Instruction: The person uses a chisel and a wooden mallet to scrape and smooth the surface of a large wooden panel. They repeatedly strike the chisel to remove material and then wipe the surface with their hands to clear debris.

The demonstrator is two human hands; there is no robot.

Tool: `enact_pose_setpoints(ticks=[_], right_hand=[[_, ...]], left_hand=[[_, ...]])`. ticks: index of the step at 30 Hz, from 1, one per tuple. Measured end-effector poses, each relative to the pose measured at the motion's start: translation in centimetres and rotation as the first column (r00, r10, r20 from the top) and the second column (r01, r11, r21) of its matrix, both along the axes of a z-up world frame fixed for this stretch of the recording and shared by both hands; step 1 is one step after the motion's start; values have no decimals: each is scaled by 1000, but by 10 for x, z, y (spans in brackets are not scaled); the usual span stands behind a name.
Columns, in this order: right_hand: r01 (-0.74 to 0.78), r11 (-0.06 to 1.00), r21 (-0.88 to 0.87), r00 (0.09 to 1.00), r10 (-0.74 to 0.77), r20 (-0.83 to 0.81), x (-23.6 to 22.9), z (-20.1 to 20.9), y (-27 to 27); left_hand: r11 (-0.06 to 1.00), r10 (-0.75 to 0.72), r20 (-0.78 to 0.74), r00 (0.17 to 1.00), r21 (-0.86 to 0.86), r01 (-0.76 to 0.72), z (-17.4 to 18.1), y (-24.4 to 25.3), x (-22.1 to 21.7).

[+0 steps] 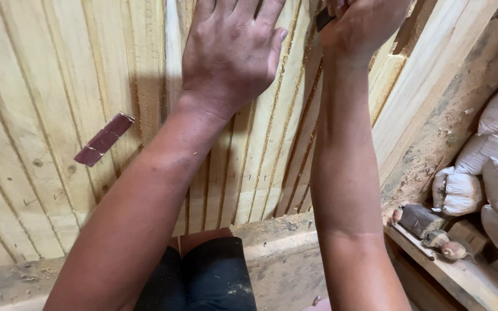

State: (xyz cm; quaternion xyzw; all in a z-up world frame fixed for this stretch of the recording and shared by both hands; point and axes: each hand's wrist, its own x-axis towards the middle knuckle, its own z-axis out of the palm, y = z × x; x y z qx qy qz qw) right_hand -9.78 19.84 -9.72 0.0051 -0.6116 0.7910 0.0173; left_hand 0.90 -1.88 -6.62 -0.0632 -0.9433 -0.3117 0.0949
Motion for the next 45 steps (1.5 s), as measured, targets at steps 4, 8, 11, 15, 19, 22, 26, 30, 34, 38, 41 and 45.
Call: enact_pose_setpoints(ticks=[4, 8, 11, 15, 19, 22, 26, 30, 34, 38, 41, 45], right_hand=[[-20, 1000, -11, 1000, 21, 21, 5, 6, -4], [-90, 995, 38, 996, 90, 5, 12, 19, -9], [-93, 995, 39, 996, 93, 2, 18, 25, -12], [-64, 998, -16, 998, 64, -6, 21, 24, -13], [-45, 999, -3, 999, 45, -16, 19, 19, -9], [-13, 999, -47, 1000, 12, -20, 21, 18, -10], [-9, 997, -83, 998, 4, -58, 22, 28, -21], [1, 999, -52, 997, -4, -76, 29, 38, -36], [-26, 998, -49, 995, 21, -98, 37, 47, -39], [3, 985, -175, 1000, 0, 19, 50, 52, -37], [67, 982, -178, 997, -60, 44, 60, 51, -34], [-12, 989, -150, 1000, 15, 25, 73, 49, -30]], left_hand=[[1000, -9, 32, 999, 7, 8, 1, -2, 0], [1000, 1, 6, 1000, 1, -1, 0, -1, -1], [999, -12, 30, 999, 35, 11, 0, -2, 0], [999, -10, 26, 1000, 34, 9, 2, -2, 0], [999, 12, -2, 1000, -46, -12, 3, -2, -1], [999, -50, 135, 990, 17, 48, 2, -1, 0], [1000, -8, 27, 1000, 0, 8, 2, -3, -2], [1000, -16, 57, 998, 5, 15, 1, -2, 0], [1000, -14, 38, 999, 9, 13, 0, -1, 0], [999, -15, 56, 998, 32, 13, 0, -1, 0], [1000, -10, 29, 1000, 25, 9, -1, -1, -1], [996, -34, 75, 997, 87, 27, 0, -2, 2]])
